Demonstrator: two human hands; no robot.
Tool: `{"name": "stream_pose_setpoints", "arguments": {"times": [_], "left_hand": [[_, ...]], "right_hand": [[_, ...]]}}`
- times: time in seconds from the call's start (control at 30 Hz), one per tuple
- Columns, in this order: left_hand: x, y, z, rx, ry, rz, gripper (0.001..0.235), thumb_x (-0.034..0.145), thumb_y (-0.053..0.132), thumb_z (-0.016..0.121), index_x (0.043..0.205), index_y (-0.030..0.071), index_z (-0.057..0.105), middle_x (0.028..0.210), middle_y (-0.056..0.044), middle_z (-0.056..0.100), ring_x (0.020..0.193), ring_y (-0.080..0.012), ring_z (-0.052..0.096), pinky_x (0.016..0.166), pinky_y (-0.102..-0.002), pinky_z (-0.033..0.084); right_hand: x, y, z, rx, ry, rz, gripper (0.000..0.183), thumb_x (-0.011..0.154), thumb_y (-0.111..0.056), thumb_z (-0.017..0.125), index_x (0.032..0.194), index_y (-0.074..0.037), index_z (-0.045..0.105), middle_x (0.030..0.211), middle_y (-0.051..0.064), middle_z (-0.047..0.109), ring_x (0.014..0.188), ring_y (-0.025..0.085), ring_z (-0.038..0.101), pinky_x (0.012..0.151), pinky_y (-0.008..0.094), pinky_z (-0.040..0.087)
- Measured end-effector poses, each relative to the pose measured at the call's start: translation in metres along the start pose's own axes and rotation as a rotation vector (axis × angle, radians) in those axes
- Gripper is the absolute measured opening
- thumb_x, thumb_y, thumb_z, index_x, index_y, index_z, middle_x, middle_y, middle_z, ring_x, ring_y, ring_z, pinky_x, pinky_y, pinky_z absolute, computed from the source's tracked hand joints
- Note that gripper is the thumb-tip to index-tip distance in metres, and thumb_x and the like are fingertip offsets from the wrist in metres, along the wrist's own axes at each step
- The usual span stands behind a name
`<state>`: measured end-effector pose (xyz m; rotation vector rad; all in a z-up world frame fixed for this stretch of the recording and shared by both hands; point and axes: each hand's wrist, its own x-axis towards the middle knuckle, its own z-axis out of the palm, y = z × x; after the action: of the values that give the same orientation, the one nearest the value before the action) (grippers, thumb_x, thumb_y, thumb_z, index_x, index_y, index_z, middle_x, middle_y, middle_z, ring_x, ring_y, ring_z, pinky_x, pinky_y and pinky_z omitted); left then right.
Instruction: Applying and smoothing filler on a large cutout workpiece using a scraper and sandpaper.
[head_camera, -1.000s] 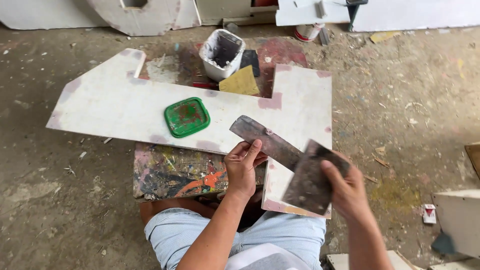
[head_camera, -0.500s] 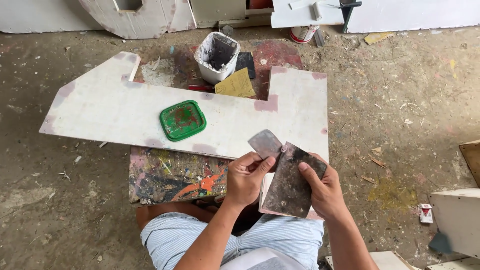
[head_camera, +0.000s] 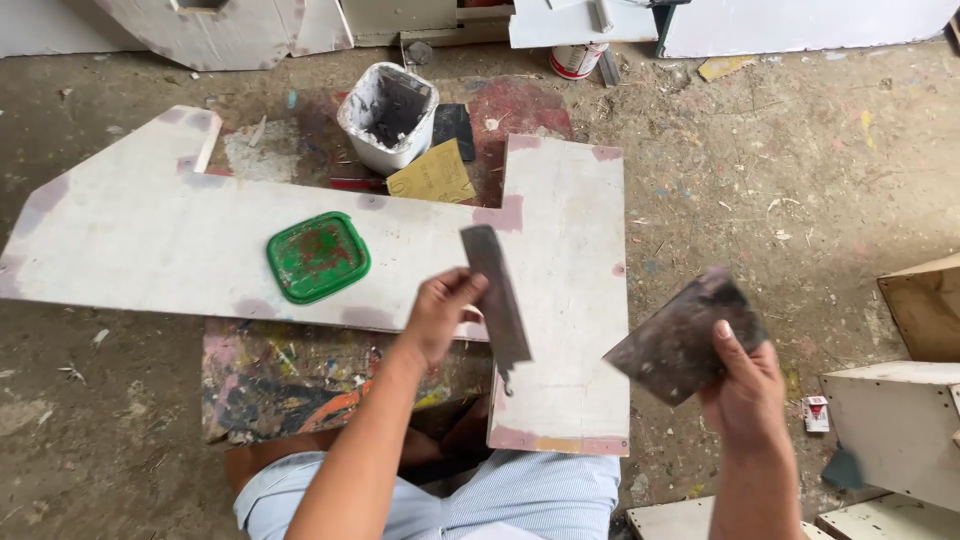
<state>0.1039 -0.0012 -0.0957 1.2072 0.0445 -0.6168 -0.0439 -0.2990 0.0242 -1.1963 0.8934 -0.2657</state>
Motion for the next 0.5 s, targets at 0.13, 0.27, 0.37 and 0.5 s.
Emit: {"name": "stream_pose_setpoints", "arguments": {"times": [0.13, 0.27, 0.37, 0.5], "left_hand": [[0.094, -0.066, -0.066, -0.444, -0.231, -0.024, 0.005, 0.096, 0.023, 0.073, 0.098, 0.018, 0.073, 0.089, 0.001, 0.075, 0.077, -0.0123, 0.069, 0.065, -0.033, 0.057], [0.126, -0.073, -0.08, -0.633, -0.261, -0.08, 0.015, 0.101, 0.017, 0.067, 0.115, 0.01, 0.068, 0.096, -0.003, 0.076, 0.084, -0.0128, 0.072, 0.074, -0.029, 0.061], [0.128, -0.073, -0.077, -0.715, -0.208, -0.105, 0.012, 0.1, 0.012, 0.066, 0.111, 0.01, 0.071, 0.1, -0.007, 0.079, 0.092, -0.0193, 0.076, 0.085, -0.033, 0.061], [0.129, -0.073, -0.075, -0.738, -0.102, -0.145, 0.014, 0.1, 0.009, 0.065, 0.111, 0.009, 0.073, 0.103, -0.011, 0.079, 0.1, -0.027, 0.076, 0.095, -0.041, 0.059]], "right_hand": [[0.075, 0.002, -0.048, 0.021, -0.248, -0.129, 0.023, 0.097, -0.013, 0.066, 0.113, 0.004, 0.062, 0.126, 0.026, 0.064, 0.126, 0.032, 0.058, 0.099, 0.041, 0.057], [0.108, -0.044, 0.01, -0.603, -0.264, -0.247, 0.045, 0.095, -0.004, 0.057, 0.14, -0.001, 0.058, 0.134, 0.019, 0.064, 0.123, 0.03, 0.06, 0.109, 0.044, 0.047], [0.142, -0.053, 0.059, -0.981, -0.272, -0.313, 0.043, 0.098, -0.008, 0.055, 0.141, -0.014, 0.062, 0.129, 0.018, 0.067, 0.121, 0.036, 0.062, 0.11, 0.05, 0.045], [0.231, -0.04, 0.094, -1.319, -0.304, -0.462, 0.043, 0.103, -0.02, 0.052, 0.14, -0.039, 0.064, 0.118, 0.014, 0.072, 0.116, 0.049, 0.061, 0.104, 0.059, 0.044]]}}
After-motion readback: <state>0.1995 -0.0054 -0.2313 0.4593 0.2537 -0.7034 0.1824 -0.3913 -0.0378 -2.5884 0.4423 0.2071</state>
